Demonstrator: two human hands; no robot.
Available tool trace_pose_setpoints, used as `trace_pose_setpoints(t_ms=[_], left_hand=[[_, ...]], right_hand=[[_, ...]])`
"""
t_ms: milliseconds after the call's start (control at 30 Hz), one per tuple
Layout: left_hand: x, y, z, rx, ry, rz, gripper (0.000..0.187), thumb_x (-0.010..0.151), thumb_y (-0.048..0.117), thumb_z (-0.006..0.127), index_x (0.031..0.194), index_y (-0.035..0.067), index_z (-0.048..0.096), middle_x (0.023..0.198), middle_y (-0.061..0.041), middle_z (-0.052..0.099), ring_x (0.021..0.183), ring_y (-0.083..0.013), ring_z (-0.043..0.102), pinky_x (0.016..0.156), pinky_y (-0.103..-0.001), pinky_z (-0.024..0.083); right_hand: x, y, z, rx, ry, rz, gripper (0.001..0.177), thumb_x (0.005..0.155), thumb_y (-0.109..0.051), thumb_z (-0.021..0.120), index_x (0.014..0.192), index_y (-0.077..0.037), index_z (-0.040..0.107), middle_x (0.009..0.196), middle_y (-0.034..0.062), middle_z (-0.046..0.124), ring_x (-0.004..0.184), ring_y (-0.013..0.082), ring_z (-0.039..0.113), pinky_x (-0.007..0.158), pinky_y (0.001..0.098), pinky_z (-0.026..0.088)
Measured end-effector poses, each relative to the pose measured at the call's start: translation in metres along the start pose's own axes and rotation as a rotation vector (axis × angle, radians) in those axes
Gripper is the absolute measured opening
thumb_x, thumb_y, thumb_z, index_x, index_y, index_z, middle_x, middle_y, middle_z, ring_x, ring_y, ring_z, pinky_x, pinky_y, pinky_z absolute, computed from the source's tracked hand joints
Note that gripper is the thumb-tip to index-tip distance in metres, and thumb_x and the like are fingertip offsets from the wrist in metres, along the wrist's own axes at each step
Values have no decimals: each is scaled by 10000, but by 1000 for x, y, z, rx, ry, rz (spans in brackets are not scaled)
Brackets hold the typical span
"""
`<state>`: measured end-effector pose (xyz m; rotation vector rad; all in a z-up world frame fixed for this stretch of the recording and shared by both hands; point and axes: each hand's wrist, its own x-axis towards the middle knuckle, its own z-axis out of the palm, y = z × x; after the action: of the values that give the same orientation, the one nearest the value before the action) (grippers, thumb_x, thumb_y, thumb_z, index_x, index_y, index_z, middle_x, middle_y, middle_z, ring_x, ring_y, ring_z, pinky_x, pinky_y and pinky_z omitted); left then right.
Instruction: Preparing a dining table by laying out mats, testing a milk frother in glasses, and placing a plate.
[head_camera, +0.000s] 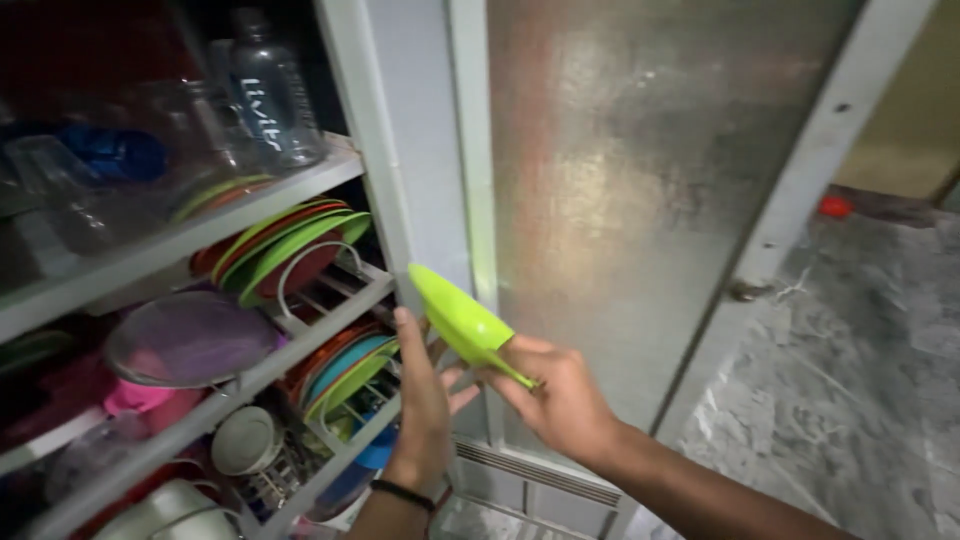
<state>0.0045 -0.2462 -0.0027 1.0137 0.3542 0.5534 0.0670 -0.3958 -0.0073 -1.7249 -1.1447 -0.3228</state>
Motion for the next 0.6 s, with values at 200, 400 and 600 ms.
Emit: trace_pose_setpoints(t_ms=[200, 400, 600], left_hand=[[-40, -26, 22, -67, -120, -165, 450, 923, 295, 513, 1281, 38, 602, 1204, -120, 721, 1084, -286, 703, 912, -489, 564], [-45, -103, -2, -169, -86, -168, 405, 873, 67, 527, 1255, -31, 619, 1091, -155, 725, 916, -292, 697, 719, -406, 551], [-80, -97, 5, -195, 87, -215, 444, 871, 48, 566, 1313, 26, 587, 1202, -139, 715, 1019, -290, 704, 799, -417, 571]], right_hand=[[-46, 21, -58, -239, -184, -389, 372, 788, -31, 755, 1148, -121, 766, 988, 68, 721, 883, 298, 697, 725, 391, 558], [-73, 34, -95, -301, -296, -489, 524, 743, -331, 872, 1183, -95, 715, 1152, 100, 683, 1093, 314, 636, 924, 462, 494], [-54, 62, -143, -506, 554, -289, 481, 879, -88, 726, 1315, -16, 537, 1472, 229, 488, 1436, 379, 427, 1237, 507, 309]])
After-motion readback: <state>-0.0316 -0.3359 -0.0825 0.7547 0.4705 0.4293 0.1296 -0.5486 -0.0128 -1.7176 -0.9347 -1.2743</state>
